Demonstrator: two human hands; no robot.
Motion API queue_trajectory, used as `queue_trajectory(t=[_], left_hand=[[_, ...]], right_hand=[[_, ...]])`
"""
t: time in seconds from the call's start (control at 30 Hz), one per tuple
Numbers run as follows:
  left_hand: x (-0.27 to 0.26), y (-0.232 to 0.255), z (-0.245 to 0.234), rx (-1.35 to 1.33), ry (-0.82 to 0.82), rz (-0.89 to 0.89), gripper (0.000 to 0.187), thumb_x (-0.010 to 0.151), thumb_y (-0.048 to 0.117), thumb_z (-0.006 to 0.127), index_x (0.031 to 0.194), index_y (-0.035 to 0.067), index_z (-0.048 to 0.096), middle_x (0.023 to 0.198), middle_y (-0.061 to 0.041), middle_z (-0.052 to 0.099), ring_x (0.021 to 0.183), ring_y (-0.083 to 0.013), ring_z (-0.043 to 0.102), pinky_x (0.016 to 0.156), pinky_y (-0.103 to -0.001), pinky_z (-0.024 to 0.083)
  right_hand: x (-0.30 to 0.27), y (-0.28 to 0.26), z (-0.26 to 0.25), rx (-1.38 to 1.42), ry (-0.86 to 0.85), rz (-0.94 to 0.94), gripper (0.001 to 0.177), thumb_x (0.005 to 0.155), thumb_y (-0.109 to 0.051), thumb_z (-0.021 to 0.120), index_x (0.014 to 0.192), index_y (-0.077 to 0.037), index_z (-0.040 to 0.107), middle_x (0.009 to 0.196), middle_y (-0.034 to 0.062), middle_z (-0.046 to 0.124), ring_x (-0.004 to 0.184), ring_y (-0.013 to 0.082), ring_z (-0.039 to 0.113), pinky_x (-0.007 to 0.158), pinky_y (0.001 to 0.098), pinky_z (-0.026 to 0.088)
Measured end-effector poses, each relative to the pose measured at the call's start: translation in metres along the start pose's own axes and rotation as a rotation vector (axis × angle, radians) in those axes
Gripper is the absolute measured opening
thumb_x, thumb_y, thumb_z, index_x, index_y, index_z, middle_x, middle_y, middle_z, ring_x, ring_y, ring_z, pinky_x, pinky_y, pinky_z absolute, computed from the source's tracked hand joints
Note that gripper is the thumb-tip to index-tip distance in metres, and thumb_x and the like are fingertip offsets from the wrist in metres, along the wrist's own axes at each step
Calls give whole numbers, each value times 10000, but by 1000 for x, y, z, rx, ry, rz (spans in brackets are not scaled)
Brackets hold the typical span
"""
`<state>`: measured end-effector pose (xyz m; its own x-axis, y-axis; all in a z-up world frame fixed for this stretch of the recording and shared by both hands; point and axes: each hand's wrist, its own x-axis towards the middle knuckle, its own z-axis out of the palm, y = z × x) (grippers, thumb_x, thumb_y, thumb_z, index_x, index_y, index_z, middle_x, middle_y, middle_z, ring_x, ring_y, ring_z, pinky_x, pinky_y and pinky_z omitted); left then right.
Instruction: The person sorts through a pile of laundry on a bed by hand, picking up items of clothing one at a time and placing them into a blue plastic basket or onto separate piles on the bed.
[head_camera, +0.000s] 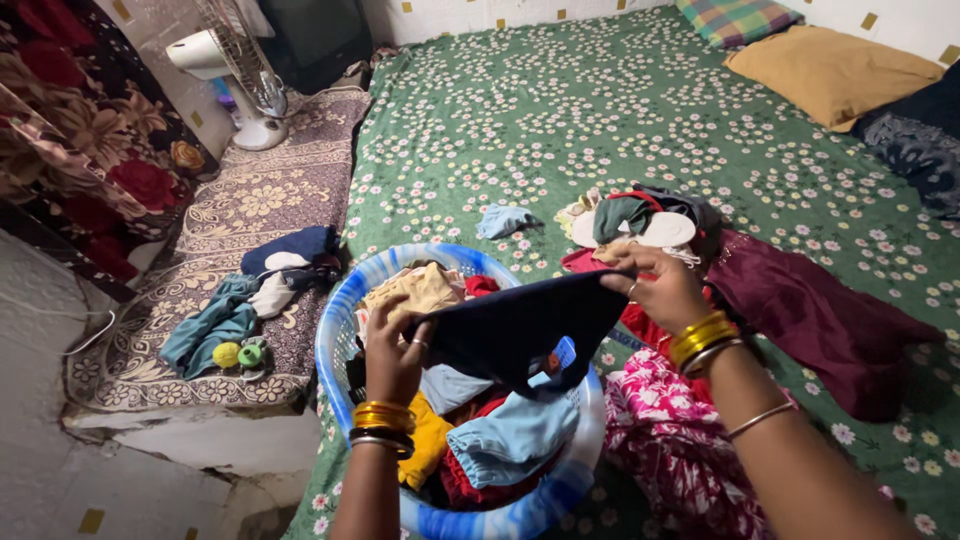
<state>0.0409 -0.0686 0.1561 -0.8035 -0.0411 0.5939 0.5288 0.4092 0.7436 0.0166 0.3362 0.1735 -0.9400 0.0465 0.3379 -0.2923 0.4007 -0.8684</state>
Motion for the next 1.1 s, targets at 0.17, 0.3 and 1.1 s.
queue_trajectory(t=[0.17,0.3,1.1], left_hand=[[6,-12,5,-255,-120,-410,272,985,231,720,1000,-38,760,831,-69,692,739,-137,589,666,-299,464],[9,11,34,-35,-60,-323,323,939,278,704,1027,-28,761,850,-84,777,759,-118,695,724,-272,541],[-16,-11,107,-615,7,-697,573,954,466,591,1340,42,612,1370,-127,643,1256,-253,593,1068,-411,454]], right_hand=[[4,-10,7,161,-74,-46,300,906,-265,779,1059,-7,763,1049,28,762,947,85,678,877,259,536],[-1,-17,34,-60,4,36,305,879,-256,818,1032,-1,748,960,52,765,831,108,684,763,275,556],[4,-99,61,-282,-97,-189,335,772,-199,817,1079,-80,752,991,105,777,907,230,763,824,350,583]])
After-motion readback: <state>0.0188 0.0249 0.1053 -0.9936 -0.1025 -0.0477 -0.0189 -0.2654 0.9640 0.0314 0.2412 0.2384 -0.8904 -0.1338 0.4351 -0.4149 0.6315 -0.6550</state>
